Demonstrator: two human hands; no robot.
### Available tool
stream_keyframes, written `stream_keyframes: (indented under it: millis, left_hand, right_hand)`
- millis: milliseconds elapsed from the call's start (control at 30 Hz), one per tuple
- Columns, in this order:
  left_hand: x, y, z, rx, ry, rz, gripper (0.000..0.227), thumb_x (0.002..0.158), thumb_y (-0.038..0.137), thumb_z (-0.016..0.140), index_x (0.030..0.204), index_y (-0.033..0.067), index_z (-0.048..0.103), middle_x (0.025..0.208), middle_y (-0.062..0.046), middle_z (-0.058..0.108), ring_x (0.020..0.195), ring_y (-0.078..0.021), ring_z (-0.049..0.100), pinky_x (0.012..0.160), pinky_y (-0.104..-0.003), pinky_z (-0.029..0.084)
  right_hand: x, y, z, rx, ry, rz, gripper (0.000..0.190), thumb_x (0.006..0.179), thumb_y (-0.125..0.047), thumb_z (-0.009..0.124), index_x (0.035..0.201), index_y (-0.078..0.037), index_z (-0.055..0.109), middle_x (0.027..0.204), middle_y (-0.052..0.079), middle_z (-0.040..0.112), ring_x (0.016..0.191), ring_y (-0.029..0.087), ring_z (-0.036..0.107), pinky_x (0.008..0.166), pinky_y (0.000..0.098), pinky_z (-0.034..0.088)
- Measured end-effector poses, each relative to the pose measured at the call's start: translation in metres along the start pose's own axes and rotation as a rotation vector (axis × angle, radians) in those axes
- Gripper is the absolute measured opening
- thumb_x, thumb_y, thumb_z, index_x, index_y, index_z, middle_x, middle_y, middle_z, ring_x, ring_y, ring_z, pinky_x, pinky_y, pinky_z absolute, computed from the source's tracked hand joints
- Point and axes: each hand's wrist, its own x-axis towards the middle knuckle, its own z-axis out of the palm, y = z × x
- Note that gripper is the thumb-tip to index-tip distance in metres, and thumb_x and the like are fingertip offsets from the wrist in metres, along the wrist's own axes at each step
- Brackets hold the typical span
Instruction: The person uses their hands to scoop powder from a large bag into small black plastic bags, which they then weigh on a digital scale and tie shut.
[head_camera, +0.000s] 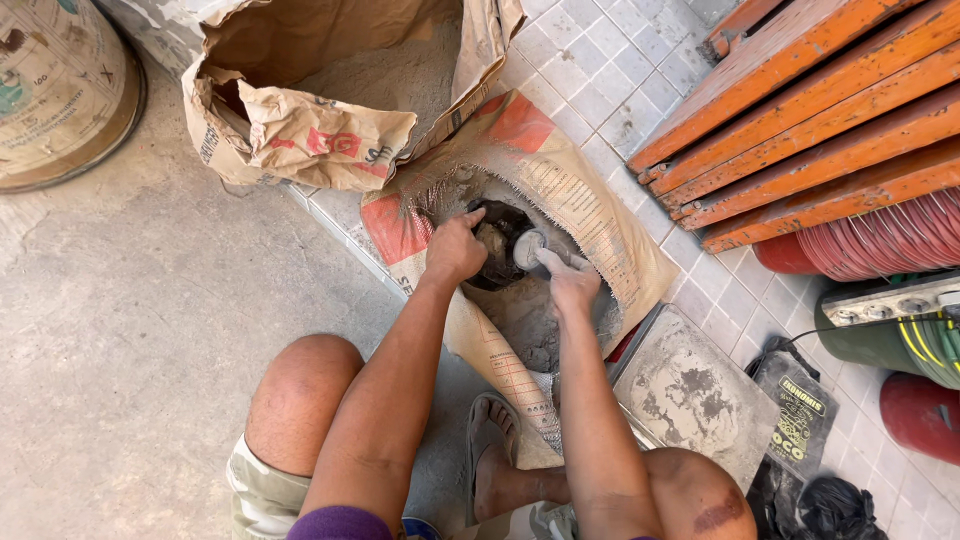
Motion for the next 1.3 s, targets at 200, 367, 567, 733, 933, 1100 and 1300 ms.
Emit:
stream_keyframes:
  millis: [200,367,567,733,933,1100,1300]
  left_hand:
    - [-0.015,0.026,0.002,-0.338,-0.052,0.081,0.056,0.071,0.005,0.048,0.124,0.0211,0.054,0.122,-0.013,0.054,0.118,-0.0396,0.045,0.102,-0.049,0.038]
    - [-0.008,0.02,-0.011,-0.239,0.01,0.113,0.055,0.069,0.006,0.049,0.121,0.0247,0.055,0.123,-0.009,0.053,0.118,-0.0365,0.045,0.103,-0.047,0.038]
    - [-0.006,0.018,-0.005,-0.332,0.01,0.086,0.056,0.068,0.004,0.05,0.121,0.0228,0.055,0.123,-0.008,0.053,0.12,-0.0356,0.042,0.104,-0.047,0.037]
    - [0.019,0.006,-0.001,-0.316,0.173,0.015,0.057,0.064,0.005,0.051,0.117,0.0261,0.058,0.12,-0.004,0.057,0.117,-0.0283,0.048,0.104,-0.041,0.038]
    - [0.007,0.012,-0.002,-0.34,0.082,0.006,0.052,0.065,0.009,0.051,0.111,0.0302,0.061,0.112,-0.004,0.062,0.113,-0.0292,0.052,0.101,-0.04,0.042]
    - [-0.025,0.036,-0.014,-0.322,-0.011,0.074,0.06,0.07,-0.003,0.046,0.126,0.0178,0.052,0.123,-0.015,0.052,0.121,-0.0415,0.04,0.1,-0.048,0.04]
    - [0.003,0.014,0.01,-0.2,0.061,-0.046,0.048,0.068,0.013,0.051,0.109,0.0373,0.06,0.11,-0.006,0.062,0.11,-0.03,0.054,0.099,-0.041,0.043]
  right_hand:
    - [0.014,0.021,0.027,-0.455,0.101,-0.648,0.069,0.038,-0.024,0.086,0.098,-0.004,0.059,0.086,0.018,0.057,0.084,0.035,0.057,0.073,0.044,0.046]
    - [0.026,0.044,0.041,-0.44,0.17,-1.066,0.074,0.038,-0.024,0.082,0.104,-0.004,0.056,0.088,0.013,0.051,0.083,0.031,0.054,0.074,0.0394,0.046]
    - [0.033,0.048,0.039,-0.414,0.138,-1.123,0.076,0.041,-0.022,0.083,0.108,-0.001,0.054,0.092,0.013,0.05,0.085,0.031,0.053,0.076,0.0408,0.045]
    - [0.03,0.043,0.039,-0.425,0.136,-1.182,0.078,0.039,-0.024,0.083,0.108,-0.001,0.053,0.093,0.015,0.049,0.086,0.034,0.053,0.077,0.0412,0.045]
    - [0.028,0.037,0.037,-0.421,0.16,-1.138,0.074,0.041,-0.022,0.082,0.107,-0.003,0.055,0.093,0.014,0.051,0.086,0.032,0.054,0.075,0.0394,0.045]
    - [0.021,0.021,0.04,-0.3,0.122,-0.964,0.076,0.037,-0.023,0.087,0.104,-0.004,0.055,0.092,0.015,0.051,0.086,0.034,0.057,0.075,0.0407,0.047]
    - [0.028,0.025,0.04,0.052,-0.095,-0.303,0.042,0.056,-0.01,0.085,0.091,-0.003,0.062,0.077,0.009,0.061,0.073,0.019,0.062,0.066,0.0327,0.051]
